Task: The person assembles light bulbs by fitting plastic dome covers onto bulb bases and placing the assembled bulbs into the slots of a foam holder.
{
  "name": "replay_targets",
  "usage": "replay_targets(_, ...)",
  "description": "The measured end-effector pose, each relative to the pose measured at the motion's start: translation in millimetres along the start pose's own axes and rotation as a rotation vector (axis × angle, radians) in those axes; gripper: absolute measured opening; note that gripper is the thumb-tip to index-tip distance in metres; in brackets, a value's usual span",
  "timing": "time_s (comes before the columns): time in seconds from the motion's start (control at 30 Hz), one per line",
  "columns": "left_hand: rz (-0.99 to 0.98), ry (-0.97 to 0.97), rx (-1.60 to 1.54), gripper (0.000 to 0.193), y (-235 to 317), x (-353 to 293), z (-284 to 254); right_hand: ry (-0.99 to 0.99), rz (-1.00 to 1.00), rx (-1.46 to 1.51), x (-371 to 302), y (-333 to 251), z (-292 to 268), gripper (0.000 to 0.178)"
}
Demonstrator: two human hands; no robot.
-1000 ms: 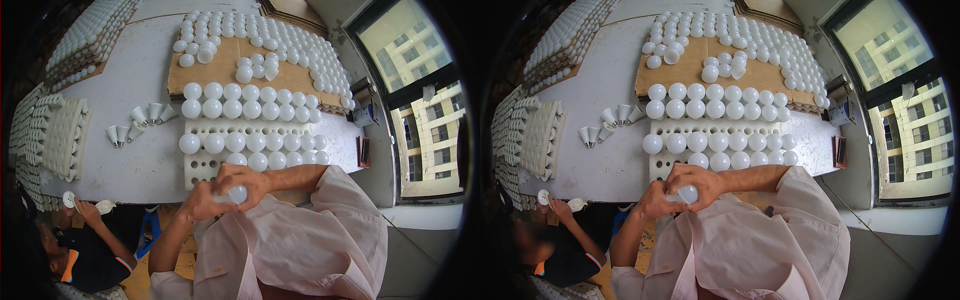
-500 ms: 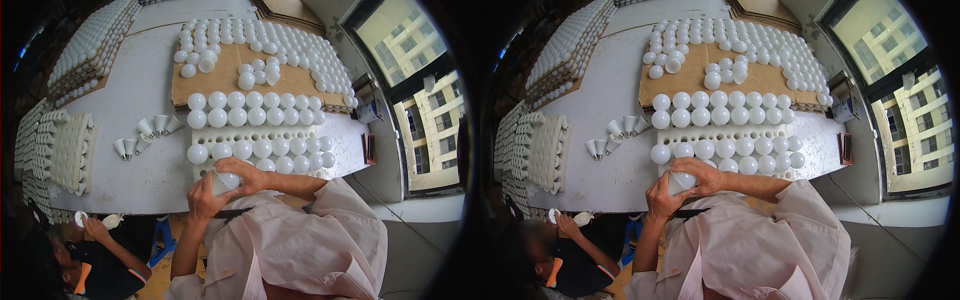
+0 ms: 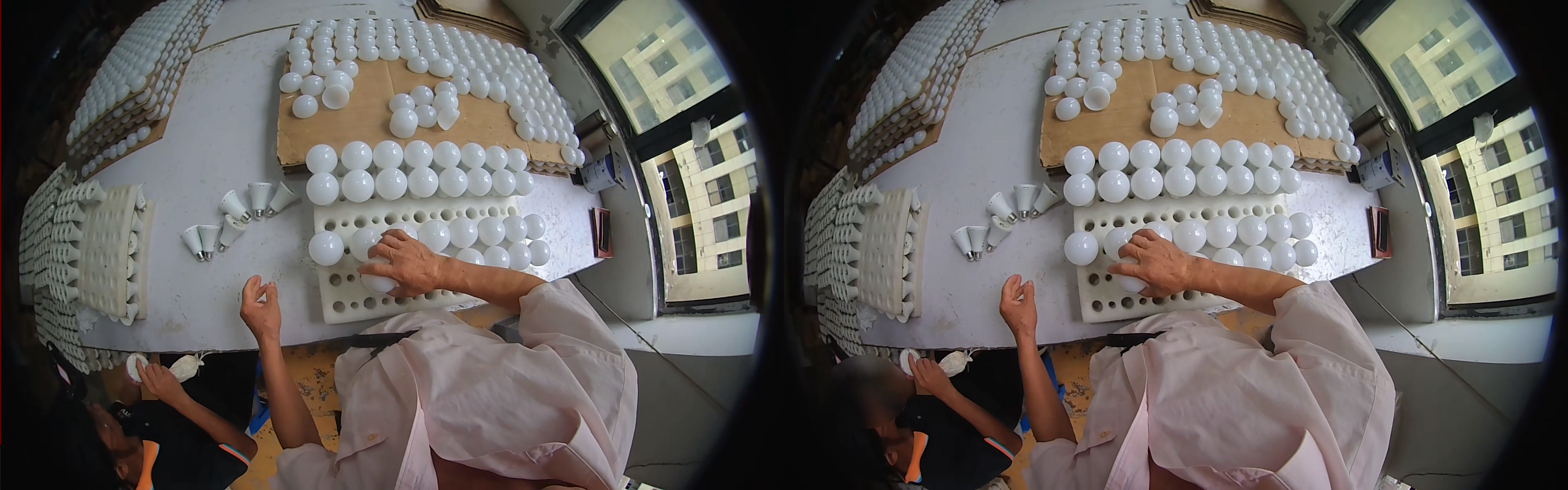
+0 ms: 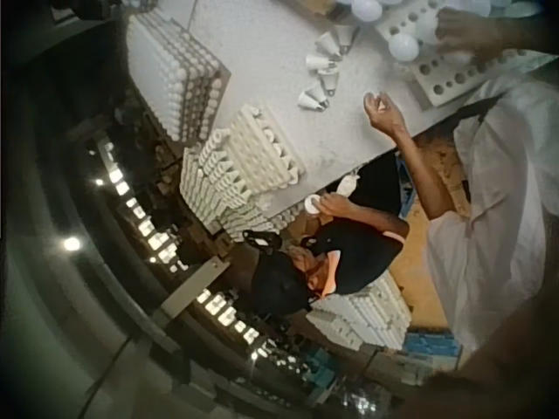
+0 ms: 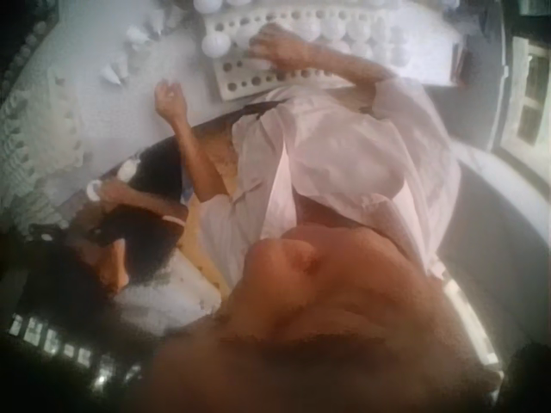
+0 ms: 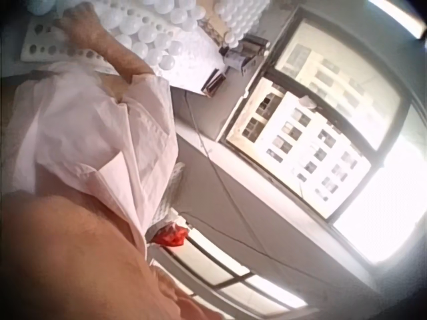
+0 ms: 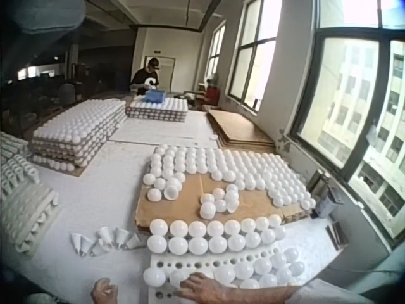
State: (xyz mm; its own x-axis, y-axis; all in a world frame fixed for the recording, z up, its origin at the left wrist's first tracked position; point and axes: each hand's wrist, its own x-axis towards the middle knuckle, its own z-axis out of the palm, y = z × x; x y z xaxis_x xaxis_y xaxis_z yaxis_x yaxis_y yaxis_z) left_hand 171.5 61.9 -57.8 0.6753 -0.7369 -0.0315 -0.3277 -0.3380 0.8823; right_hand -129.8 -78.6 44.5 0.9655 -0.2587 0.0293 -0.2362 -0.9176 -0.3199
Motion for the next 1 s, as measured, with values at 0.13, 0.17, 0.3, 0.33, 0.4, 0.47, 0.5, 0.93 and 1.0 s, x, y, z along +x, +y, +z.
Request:
replay_targets(0.13,-0.012,0.089,0.098,0.045,-19,30,-3,0.002,-0.044,-0.089,9,-3,7,0.076)
replay_targets(0.17,0.011,0.11,0.2,0.047,-21,41,-2,-0.001,-0.056,-0.032,7,-1,5,0.071)
replay_targets(0.3,0.097,0.136,0.421,0.058,-39,90,2,0.158,0.006,0.225,10,10,-10,0.056)
replay_targets(0.33,0.112,0.131,0.413,0.058,-38,103,5,0.167,0.016,0.213,13,19,-15,0.056)
replay_targets(0.4,0.064,-0.012,0.532,0.067,-39,124,10,0.309,0.168,0.209,19,44,-26,0.051)
replay_targets(0.47,0.116,-0.066,0.652,0.069,-55,141,14,0.365,0.245,0.212,26,86,-31,0.046)
replay_targets(0.5,0.148,-0.063,0.715,0.066,-58,147,18,0.459,0.322,0.185,26,115,-30,0.046)
replay_targets(0.93,0.001,0.001,0.747,0.042,-37,141,51,0.117,0.95,-0.033,57,262,-62,0.072)
replay_targets(1.0,-0.243,0.011,0.347,0.036,-27,127,48,0.186,1.011,0.014,44,262,-68,0.069)
